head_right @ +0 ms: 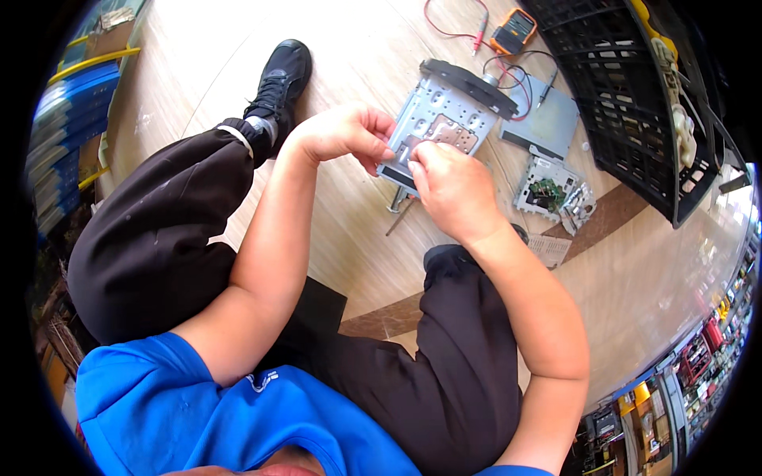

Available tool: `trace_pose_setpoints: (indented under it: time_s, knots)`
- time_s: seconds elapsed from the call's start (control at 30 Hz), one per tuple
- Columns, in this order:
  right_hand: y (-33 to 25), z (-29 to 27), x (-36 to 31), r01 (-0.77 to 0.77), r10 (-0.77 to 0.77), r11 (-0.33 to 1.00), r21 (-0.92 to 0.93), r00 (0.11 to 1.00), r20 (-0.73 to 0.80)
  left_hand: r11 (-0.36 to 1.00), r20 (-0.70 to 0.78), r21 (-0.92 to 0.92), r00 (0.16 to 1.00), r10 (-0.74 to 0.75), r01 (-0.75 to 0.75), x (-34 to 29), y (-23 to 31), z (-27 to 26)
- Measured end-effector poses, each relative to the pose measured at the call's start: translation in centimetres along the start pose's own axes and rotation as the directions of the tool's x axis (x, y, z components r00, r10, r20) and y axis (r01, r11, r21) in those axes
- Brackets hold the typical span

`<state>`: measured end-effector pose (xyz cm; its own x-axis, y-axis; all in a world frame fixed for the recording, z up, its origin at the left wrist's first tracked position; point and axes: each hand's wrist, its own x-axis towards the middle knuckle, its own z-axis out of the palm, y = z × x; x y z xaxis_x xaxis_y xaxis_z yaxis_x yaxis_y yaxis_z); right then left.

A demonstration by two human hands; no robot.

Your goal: The person disassembles an electronic device by prying and detaching metal plates with a small tool and removing components by hand before placing the parts on the floor.

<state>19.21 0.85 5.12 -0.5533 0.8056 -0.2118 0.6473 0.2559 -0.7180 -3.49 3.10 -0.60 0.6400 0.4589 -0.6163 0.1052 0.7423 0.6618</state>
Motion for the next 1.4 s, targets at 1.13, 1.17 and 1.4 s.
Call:
trace_pose_setpoints:
  time_s: [1.13,1.17,1.4]
  knots:
    - [-1.5,-0.5,3.4,-0.099,0.105,0.983,-0.155,0.994,0.033,0.997,-0.023,0.078,1.000,0.006,-0.004,0.0,0.0,0.3]
    - [-1.4,-0.5,3.3,-0.105,0.111,0.982,-0.156,0.993,0.032,0.996,-0.027,0.083,0.999,0.017,-0.015,0.0,0.0,0.4]
    - [-1.0,-3.5,2.3,-0.260,0.255,0.965,0.027,0.959,0.124,0.998,-0.030,0.066,0.999,0.013,-0.011,0.2,0.2,0.6]
